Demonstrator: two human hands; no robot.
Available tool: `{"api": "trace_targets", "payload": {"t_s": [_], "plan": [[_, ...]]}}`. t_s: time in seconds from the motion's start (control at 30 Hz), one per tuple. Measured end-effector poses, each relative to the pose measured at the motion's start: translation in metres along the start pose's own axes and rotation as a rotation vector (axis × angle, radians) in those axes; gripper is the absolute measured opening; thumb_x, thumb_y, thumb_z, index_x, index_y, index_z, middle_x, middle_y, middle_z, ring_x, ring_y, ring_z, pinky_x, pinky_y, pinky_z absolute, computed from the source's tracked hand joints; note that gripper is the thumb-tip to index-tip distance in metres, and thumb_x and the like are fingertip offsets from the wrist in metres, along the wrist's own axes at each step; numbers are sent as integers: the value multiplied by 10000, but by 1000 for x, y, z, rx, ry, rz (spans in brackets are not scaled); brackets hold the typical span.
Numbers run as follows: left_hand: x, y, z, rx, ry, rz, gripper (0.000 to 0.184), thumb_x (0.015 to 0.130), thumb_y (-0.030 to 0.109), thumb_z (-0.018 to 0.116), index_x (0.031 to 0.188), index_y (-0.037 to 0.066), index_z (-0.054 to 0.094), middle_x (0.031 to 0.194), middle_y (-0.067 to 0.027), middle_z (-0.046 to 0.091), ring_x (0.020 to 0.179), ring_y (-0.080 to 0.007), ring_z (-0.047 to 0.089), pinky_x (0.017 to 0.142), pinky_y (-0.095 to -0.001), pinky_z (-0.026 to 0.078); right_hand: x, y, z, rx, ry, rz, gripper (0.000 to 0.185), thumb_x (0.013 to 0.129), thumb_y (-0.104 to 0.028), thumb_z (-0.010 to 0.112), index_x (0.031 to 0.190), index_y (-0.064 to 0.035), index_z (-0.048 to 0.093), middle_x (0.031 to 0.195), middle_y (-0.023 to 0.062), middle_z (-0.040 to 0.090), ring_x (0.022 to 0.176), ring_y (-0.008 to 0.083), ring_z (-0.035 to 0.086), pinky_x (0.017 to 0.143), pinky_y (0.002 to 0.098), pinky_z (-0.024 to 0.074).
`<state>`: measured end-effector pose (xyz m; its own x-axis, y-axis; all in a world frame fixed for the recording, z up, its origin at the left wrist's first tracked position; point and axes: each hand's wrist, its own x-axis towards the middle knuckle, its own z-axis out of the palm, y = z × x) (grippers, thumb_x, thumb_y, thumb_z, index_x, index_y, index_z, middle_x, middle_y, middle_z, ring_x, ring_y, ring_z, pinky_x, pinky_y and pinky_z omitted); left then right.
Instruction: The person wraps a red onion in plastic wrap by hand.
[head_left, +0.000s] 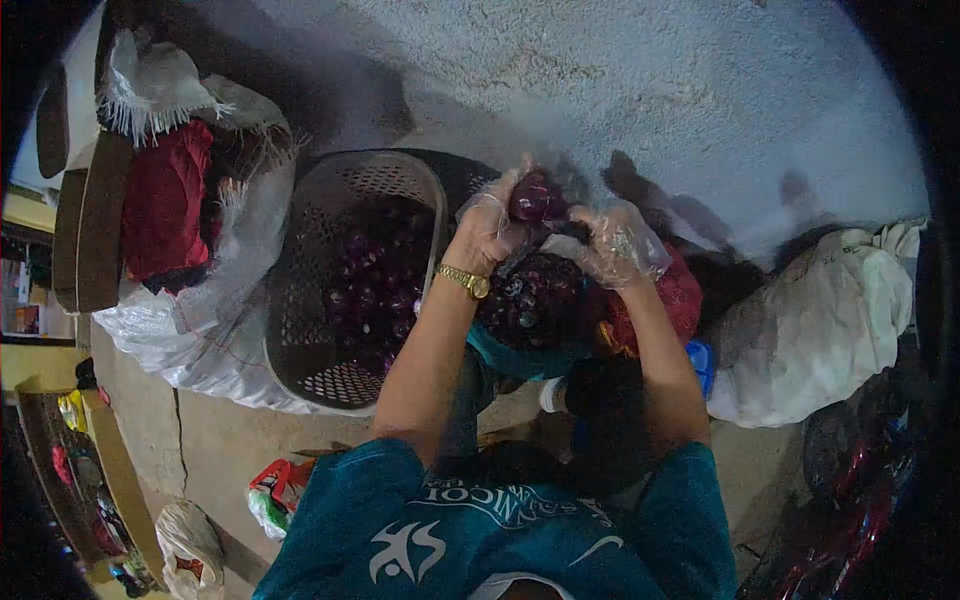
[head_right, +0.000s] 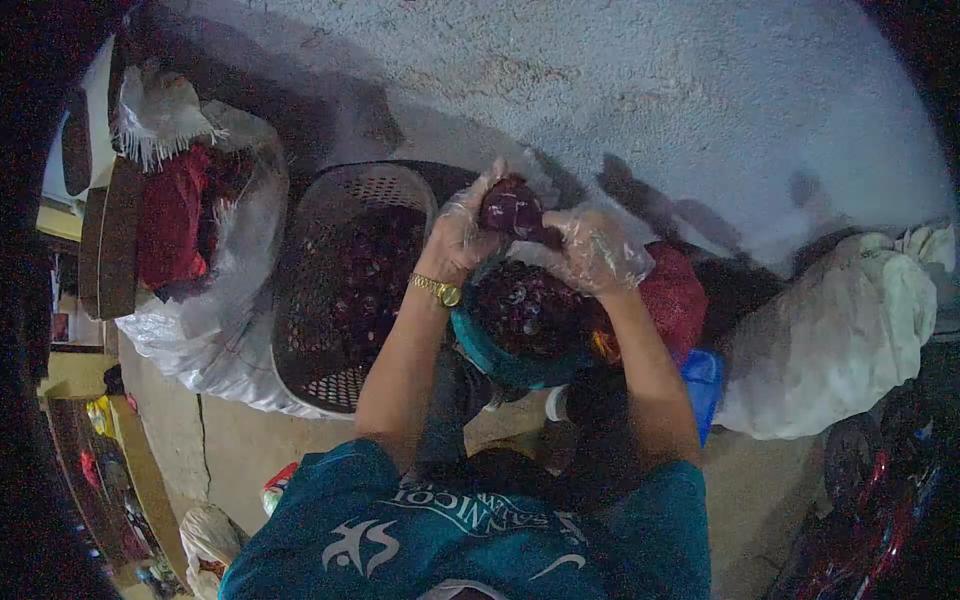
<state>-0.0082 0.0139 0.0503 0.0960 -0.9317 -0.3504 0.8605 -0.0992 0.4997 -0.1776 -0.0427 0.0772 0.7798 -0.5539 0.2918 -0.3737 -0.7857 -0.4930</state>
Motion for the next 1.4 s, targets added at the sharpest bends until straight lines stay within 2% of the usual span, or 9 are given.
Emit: {"api": "trace_targets", "payload": {"t_s": [0.43,0.63,0.73,0.83,0.9,1.03,1.13,1.2,1.4], "plan": [[10,0,-8,-134,-22,-55,269,869,298,621,1009,71,584,986,-103,614,928,-256,598,775,-449,532,-1,-3,0,-164,55,-91,530,688,-629,646,826,-121,707,621,138,617,595,342,612,541,409,476],[7,10,-12,-146,-14,140,332,908,308,557,1112,51,510,1023,-114,601,961,-259,600,836,-497,527,0,-5,-2,-27,22,-145,540,681,-611,663,704,-72,666,604,153,600,601,349,612,547,412,478],[6,4,-7,-94,70,112,348,920,307,536,1121,26,497,1087,-151,572,1030,-296,573,888,-522,497,-5,16,14,-177,208,-71,554,691,-614,651,702,-60,661,625,173,602,618,366,609,560,421,474],[9,-1,-7,-294,-34,9,390,913,315,548,1130,-2,480,1140,-192,535,1084,-338,533,926,-551,460,-6,26,15,-93,23,138,448,691,-471,724,779,-35,670,695,200,622,656,354,616,569,416,459],[9,-2,-6,-324,-14,-7,394,917,300,541,1146,-12,468,1164,-200,518,1101,-354,516,936,-564,445,-4,23,9,-128,43,93,542,679,-637,648,857,-129,708,662,189,619,635,382,609,579,432,472],[6,2,-3,-361,-47,-13,358,929,240,509,1175,-16,466,1166,-188,528,1108,-364,510,928,-584,440,3,5,-4,-26,7,179,557,667,-647,652,871,-133,711,641,192,610,641,381,611,594,439,474],[1,-2,0,-184,-80,151,330,921,220,503,1157,-9,504,1144,-160,556,1081,-337,534,936,-528,458,3,8,-4,43,-9,129,611,647,-661,663,881,-98,699,647,183,613,645,371,615,603,437,473],[-2,-1,2,-136,-54,126,317,911,224,519,1135,0,528,1120,-145,574,1056,-313,549,918,-485,474,4,13,2,-95,120,60,622,603,-569,759,871,-16,666,658,162,633,596,312,630,563,383,488],[-7,-9,13,40,-14,36,290,880,241,571,1093,45,586,1077,-93,615,984,-227,589,852,-365,499,8,0,-6,-73,224,132,672,590,-621,742,847,-6,657,681,201,636,643,344,643,587,404,501]]}}
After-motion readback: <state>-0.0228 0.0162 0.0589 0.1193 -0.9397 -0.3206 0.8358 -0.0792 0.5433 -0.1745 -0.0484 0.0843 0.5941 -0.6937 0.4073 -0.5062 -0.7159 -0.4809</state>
